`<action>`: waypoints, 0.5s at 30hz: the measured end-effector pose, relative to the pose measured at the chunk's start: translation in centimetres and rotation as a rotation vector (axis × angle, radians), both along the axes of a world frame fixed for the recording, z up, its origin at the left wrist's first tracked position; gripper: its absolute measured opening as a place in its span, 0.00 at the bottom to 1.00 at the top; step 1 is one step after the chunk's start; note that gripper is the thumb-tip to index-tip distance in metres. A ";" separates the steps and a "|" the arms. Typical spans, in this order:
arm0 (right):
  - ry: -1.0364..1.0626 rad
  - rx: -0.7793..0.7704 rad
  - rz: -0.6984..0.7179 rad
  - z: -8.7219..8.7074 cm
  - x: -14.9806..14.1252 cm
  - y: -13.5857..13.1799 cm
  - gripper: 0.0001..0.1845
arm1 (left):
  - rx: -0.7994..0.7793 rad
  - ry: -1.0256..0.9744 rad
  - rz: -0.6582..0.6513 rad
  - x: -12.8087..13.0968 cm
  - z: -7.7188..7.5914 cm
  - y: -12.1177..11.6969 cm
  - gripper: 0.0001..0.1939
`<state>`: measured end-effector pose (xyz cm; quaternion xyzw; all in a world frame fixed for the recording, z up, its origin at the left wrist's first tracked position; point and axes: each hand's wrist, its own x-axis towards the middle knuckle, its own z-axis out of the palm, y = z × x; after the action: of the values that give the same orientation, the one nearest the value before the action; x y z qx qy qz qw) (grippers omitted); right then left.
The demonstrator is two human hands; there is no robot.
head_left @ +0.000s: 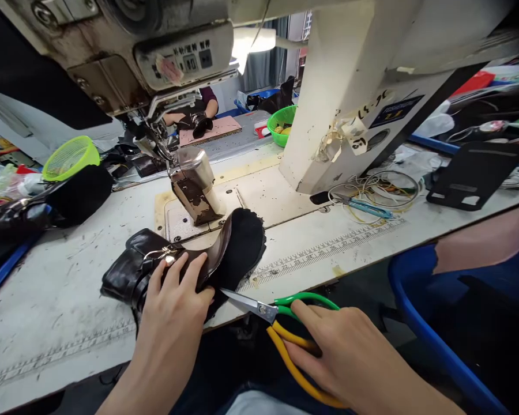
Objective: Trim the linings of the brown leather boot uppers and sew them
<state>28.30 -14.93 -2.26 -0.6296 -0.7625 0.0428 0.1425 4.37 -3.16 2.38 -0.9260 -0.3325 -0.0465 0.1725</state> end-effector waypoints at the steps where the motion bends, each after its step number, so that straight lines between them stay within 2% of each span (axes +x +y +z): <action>1: 0.003 0.025 0.004 0.0 0.4 -0.1 0.11 | 0.004 0.001 0.003 0.1 0.1 0.0 0.12; 6: 0.006 0.123 0.007 0.8 1.1 0.0 0.13 | 0.013 -0.008 0.031 0.5 0.5 0.0 0.14; 12: -0.070 0.176 -0.013 1.0 -1.1 1.8 0.12 | -0.037 -0.010 0.085 0.9 1.0 0.0 0.13; 15: -0.083 0.169 -0.021 0.6 -1.5 2.2 0.16 | -0.058 -0.014 0.085 0.8 1.6 0.1 0.13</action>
<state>26.80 -12.68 -1.68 -0.6245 -0.7620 -0.0492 0.1637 5.18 -3.06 3.99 -0.9153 -0.3742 -0.0358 0.1449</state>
